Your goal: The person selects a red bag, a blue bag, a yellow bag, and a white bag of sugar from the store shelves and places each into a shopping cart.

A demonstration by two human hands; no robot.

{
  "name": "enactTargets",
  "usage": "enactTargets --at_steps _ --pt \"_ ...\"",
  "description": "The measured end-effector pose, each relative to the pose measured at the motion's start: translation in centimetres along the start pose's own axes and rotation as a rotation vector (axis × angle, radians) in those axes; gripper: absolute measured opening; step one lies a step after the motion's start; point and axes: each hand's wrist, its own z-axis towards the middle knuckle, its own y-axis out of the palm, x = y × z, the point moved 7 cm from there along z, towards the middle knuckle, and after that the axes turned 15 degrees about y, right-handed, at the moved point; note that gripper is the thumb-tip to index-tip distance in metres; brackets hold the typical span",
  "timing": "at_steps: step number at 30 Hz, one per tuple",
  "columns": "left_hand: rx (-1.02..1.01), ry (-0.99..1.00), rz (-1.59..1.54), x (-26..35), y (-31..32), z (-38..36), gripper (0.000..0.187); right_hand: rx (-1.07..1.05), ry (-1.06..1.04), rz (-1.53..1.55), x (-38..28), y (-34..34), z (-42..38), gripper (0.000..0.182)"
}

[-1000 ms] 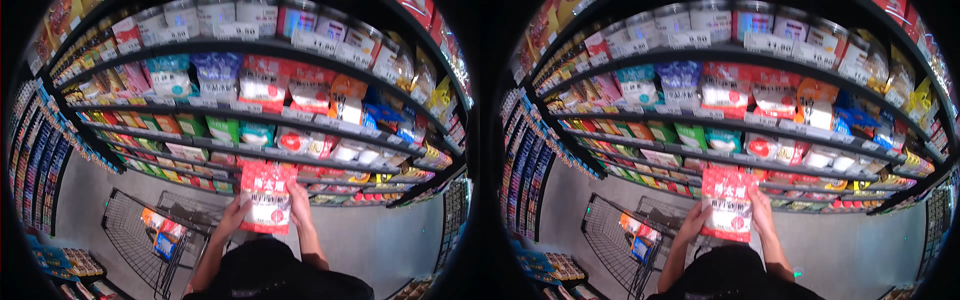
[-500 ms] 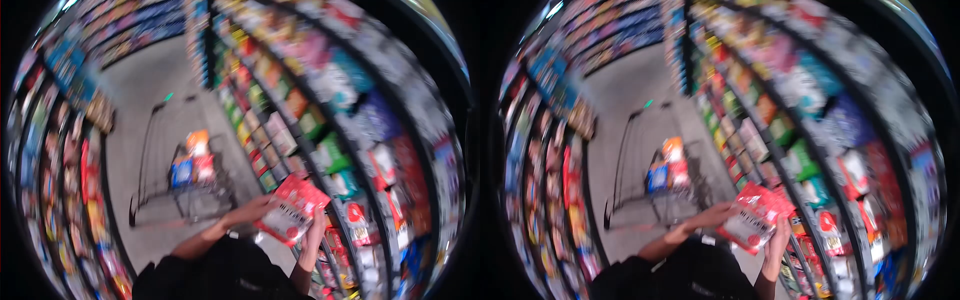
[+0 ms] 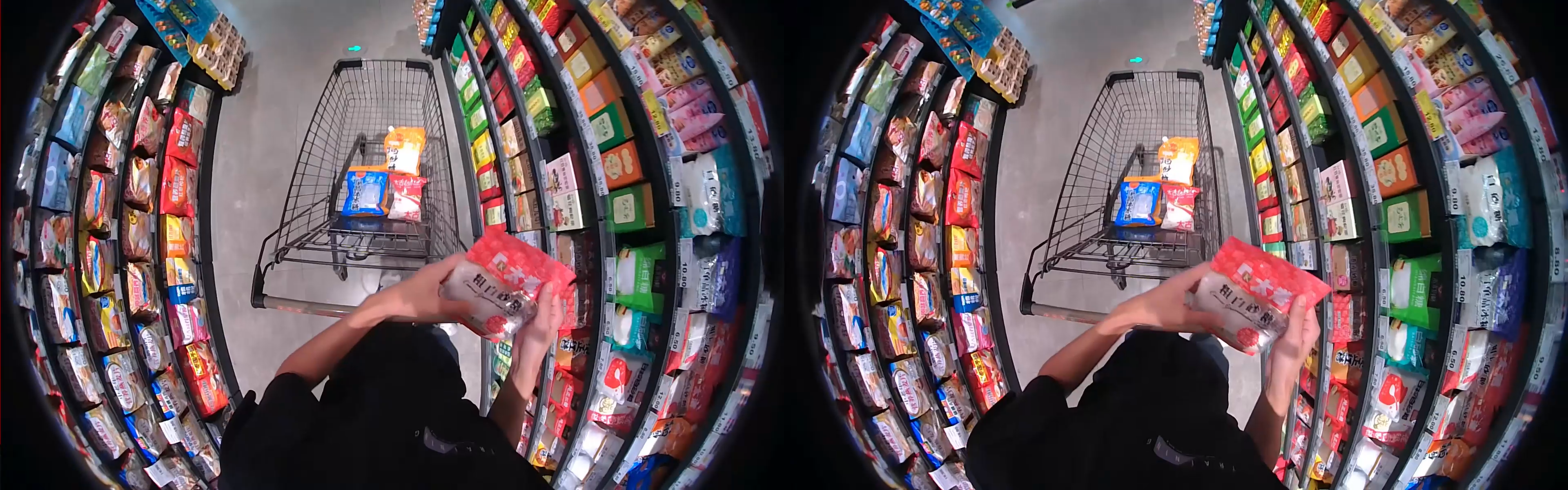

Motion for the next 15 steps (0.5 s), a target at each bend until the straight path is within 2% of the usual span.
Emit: enactTargets --at_steps 6,7,10,12,14,15 --pt "0.006 -0.065 0.074 0.5 -5.2 -0.6 0.066 -0.056 0.03 -0.059 2.0 4.5 2.1 0.033" --pt "0.055 -0.014 0.065 0.5 -6.1 -0.7 0.063 -0.022 -0.045 -0.262 2.0 4.6 2.4 0.032" --pt "0.128 -0.05 0.125 -0.9 -11.9 -1.4 0.06 0.006 -0.071 -0.35 4.0 5.0 3.0 0.033" --pt "0.221 -0.101 0.089 0.0 -16.4 -0.7 0.056 0.021 -0.29 -0.659 6.5 4.6 3.5 0.037" --pt "0.411 -0.09 0.071 0.4 -21.7 0.1 0.054 0.119 -0.491 -1.124 8.5 5.7 3.0 0.038" --pt "0.454 -0.087 0.121 -0.1 -24.4 0.6 0.054 0.127 -0.48 -1.128 8.9 6.3 2.9 0.038"
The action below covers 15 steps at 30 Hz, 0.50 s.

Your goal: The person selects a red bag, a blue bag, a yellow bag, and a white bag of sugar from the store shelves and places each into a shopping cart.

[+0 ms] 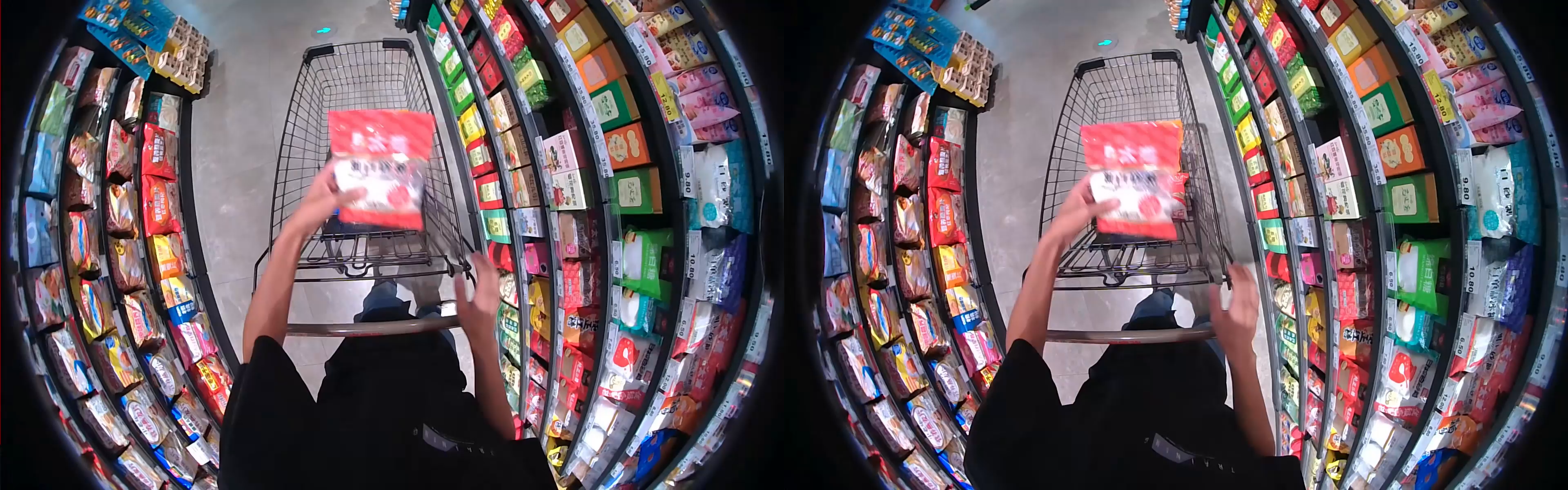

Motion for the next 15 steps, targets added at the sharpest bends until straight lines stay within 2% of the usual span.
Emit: enactTargets --at_steps 2,5,9,15 --pt "0.045 0.022 0.017 -3.3 -3.7 3.4 0.056 -0.005 -0.146 -0.241 -1.7 1.3 -0.9 0.038" --pt "0.049 0.01 -0.014 -7.5 -6.0 6.9 0.057 0.022 -0.088 -0.228 -1.5 1.5 -0.5 0.037" --pt "0.069 -0.1 0.027 -12.9 -7.4 8.7 0.055 0.005 0.001 -0.19 -0.7 1.6 -0.1 0.034" --pt "0.147 -0.158 -0.114 -15.1 -7.6 8.4 0.054 0.011 0.014 -0.221 -0.3 1.7 0.0 0.031"
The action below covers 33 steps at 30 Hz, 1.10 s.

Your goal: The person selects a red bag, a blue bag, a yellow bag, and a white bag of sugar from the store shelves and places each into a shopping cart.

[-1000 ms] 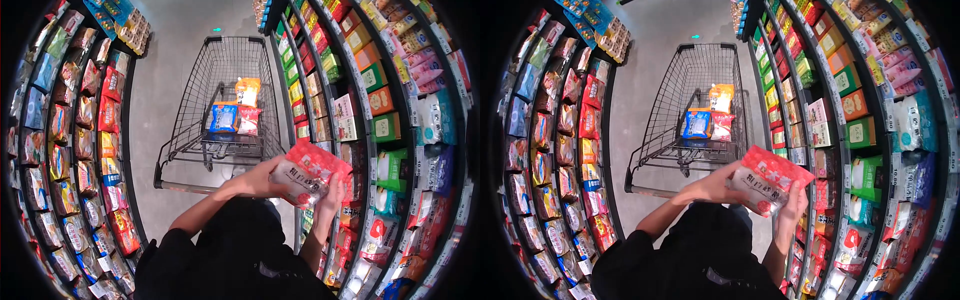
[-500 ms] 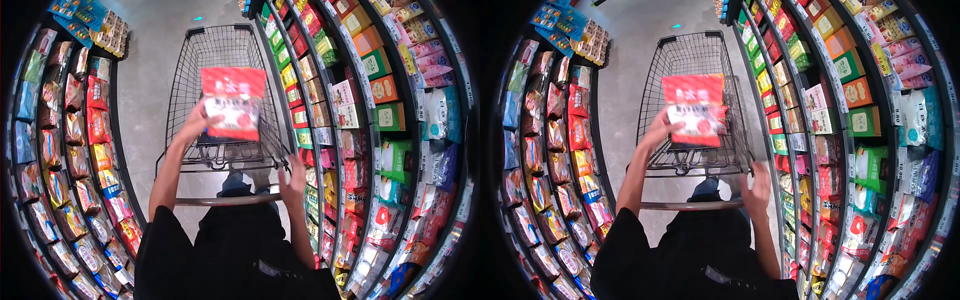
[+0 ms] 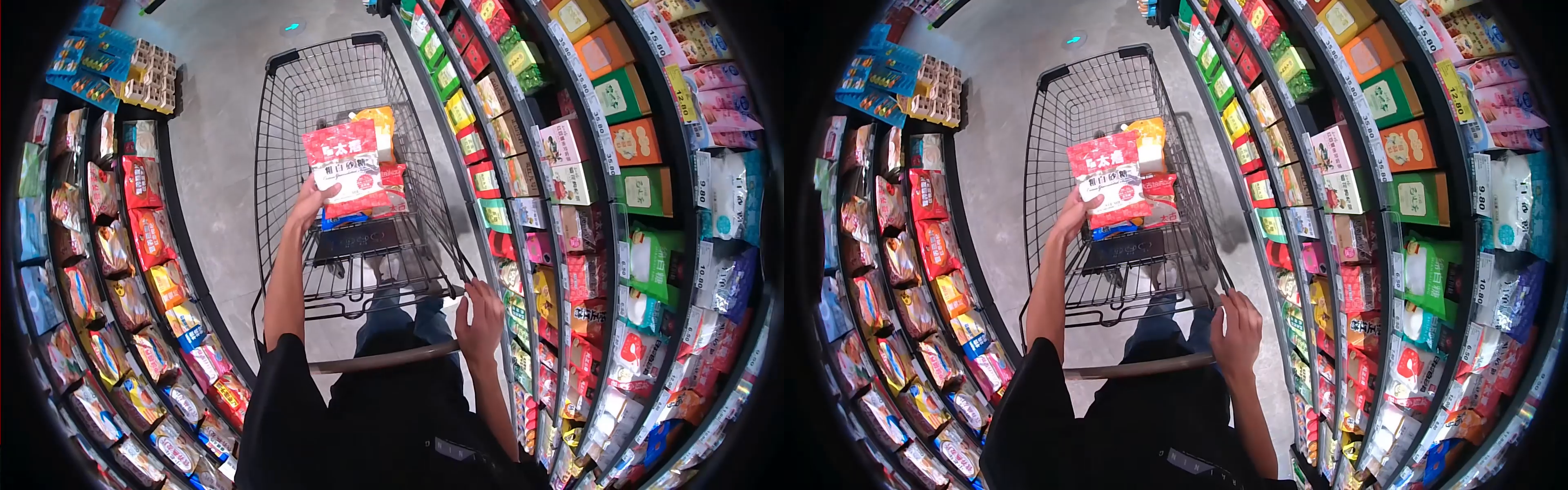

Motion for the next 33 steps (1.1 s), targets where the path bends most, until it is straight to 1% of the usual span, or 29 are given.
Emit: enactTargets --at_steps 2,4,6,8,9,11,13,14,16,18,19,20,22,23,24,25,26,27,28,30,31,32,33 --pt "-0.02 -0.009 0.002 -0.7 -1.1 1.0 0.052 0.016 0.004 0.0 0.0 -0.1 0.1 0.028" --pt "0.029 0.07 -0.014 -0.3 -2.3 2.1 0.051 0.018 0.023 0.01 -0.1 -0.3 0.3 0.027" --pt "0.045 0.047 -0.041 0.1 -2.8 3.4 0.052 0.014 0.018 0.02 0.1 -0.1 0.3 0.027" --pt "0.124 0.108 0.093 -0.2 -5.0 5.8 0.054 0.007 0.031 0.033 -0.1 -0.3 0.5 0.026" --pt "0.127 0.12 0.168 -1.0 -6.4 7.4 0.056 0.007 0.034 0.014 0.2 -0.1 0.4 0.027" --pt "0.101 0.131 0.2 -2.2 -7.6 10.4 0.056 0.037 0.06 -0.009 0.5 0.0 0.4 0.029" --pt "0.083 0.136 0.244 -3.6 -8.8 13.5 0.057 -0.004 0.054 -0.029 0.3 -0.1 0.7 0.032" --pt "0.07 0.137 0.26 -4.5 -9.6 15.0 0.058 0.014 0.075 -0.041 0.5 -0.2 0.8 0.032" --pt "0.08 0.097 0.31 -5.7 -10.7 17.2 0.054 -0.022 0.074 -0.093 0.6 0.2 0.8 0.034" --pt "0.038 0.056 0.371 -8.2 -13.2 19.7 0.048 0.011 0.095 -0.131 0.9 0.5 1.0 0.032" --pt "0.051 0.091 0.315 -8.1 -12.8 20.2 0.044 0.018 0.083 -0.112 0.9 0.5 0.9 0.031" --pt "0.032 0.087 0.309 -10.7 -14.0 21.6 0.044 0.028 0.069 -0.094 0.9 0.5 1.1 0.03" --pt "-0.138 0.181 0.504 -15.8 -16.4 24.4 0.054 0.028 0.086 -0.133 1.1 0.6 1.4 0.031" --pt "0.036 0.13 0.586 -19.8 -19.6 25.3 0.066 0.009 0.09 -0.138 1.1 0.7 1.5 0.032" --pt "0.025 0.112 0.587 -22.0 -20.1 25.3 0.066 -0.012 0.093 -0.139 0.9 0.6 1.6 0.034" --pt "0.115 0.157 0.711 -22.7 -20.9 25.1 0.082 -0.024 0.1 -0.14 0.8 0.5 1.9 0.035" --pt "0.204 0.207 0.834 -22.7 -21.3 24.9 0.104 -0.028 0.107 -0.145 0.7 0.4 2.0 0.035" --pt "0.202 0.268 1.085 -16.7 -15.1 21.9 0.116 -0.028 0.104 -0.111 0.7 0.4 2.2 0.032" --pt "0.192 0.281 1.079 -16.9 -14.3 22.2 0.116 -0.02 0.101 -0.079 0.8 0.3 2.4 0.03" --pt "0.441 0.252 1.22 -17.4 -15.7 20.0 0.121 -0.017 0.103 -0.096 1.1 0.1 2.4 0.032" --pt "0.436 0.273 1.264 -16.6 -14.8 18.9 0.111 -0.026 0.093 -0.106 1.2 0.1 2.3 0.034" --pt "0.434 0.282 1.269 -17.1 -14.2 18.0 0.111 -0.02 0.097 -0.099 1.5 0.0 2.2 0.034" --pt "0.416 0.255 1.39 -17.5 -13.3 17.2 0.104 0.011 0.081 -0.072 1.5 0.0 2.0 0.034"
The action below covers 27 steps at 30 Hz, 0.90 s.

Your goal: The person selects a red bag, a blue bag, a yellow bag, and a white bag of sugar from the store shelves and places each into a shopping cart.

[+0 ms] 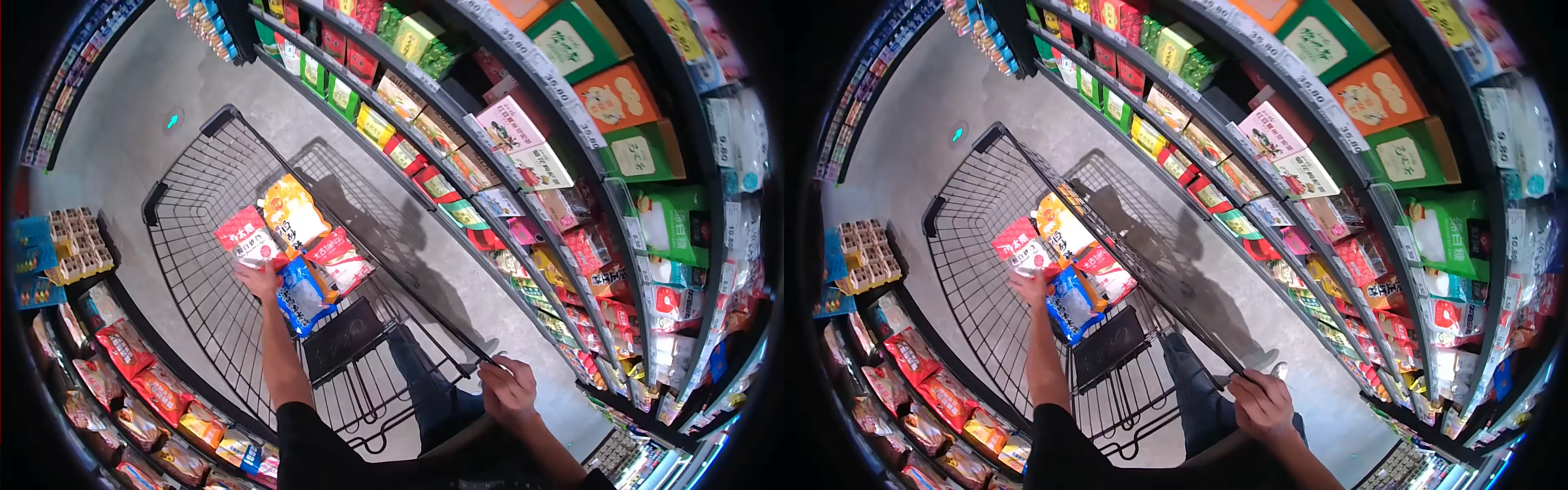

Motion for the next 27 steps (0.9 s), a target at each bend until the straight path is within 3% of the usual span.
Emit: enactTargets --at_steps 1,3,5,8,10,11,12,16,19,22,25,27 --pt "-0.026 0.021 0.111 1.2 -0.3 -0.9 0.097 0.037 -0.015 0.026 0.0 -0.4 0.0 0.034" --pt "-0.219 0.055 -0.004 5.5 -1.8 -3.5 0.082 0.019 0.01 -0.006 0.1 -1.0 0.2 0.032" --pt "-0.277 0.27 -0.094 8.4 -2.2 -5.9 0.075 -0.019 -0.001 0.054 0.2 -1.1 -0.2 0.029" --pt "-0.427 0.253 -0.324 15.8 -5.4 -9.4 0.063 0.026 -0.028 0.12 0.6 -1.7 -1.1 0.026" --pt "-0.649 0.451 -0.588 18.2 -3.8 -11.5 0.049 0.055 -0.1 0.154 1.3 -1.7 -2.2 0.024" --pt "-0.713 0.388 -0.651 18.4 -3.1 -12.6 0.044 0.06 -0.159 0.171 1.4 -1.8 -2.4 0.023" --pt "-0.784 0.285 -0.676 22.7 -7.4 -14.4 0.04 0.091 -0.17 0.193 1.5 -2.3 -2.6 0.021" --pt "-0.706 0.671 -0.476 35.0 -19.7 -18.8 0.039 0.086 -0.232 0.219 2.0 -1.1 -3.0 0.022" --pt "-0.686 0.711 -0.47 39.2 -24.8 -22.2 0.038 0.081 -0.326 0.333 2.2 -0.7 -3.4 0.012" --pt "-0.593 0.718 -0.56 40.9 -26.2 -25.7 0.037 -0.206 -0.284 0.546 2.7 1.2 -3.2 0.012" --pt "-0.457 0.703 -0.693 41.7 -27.0 -30.9 0.037 -0.072 -0.408 0.624 4.5 -0.3 -4.3 0.012" --pt "-0.377 0.611 -0.797 42.5 -27.9 -33.9 0.041 -0.113 -0.411 0.612 6.2 -1.4 -5.9 0.013"
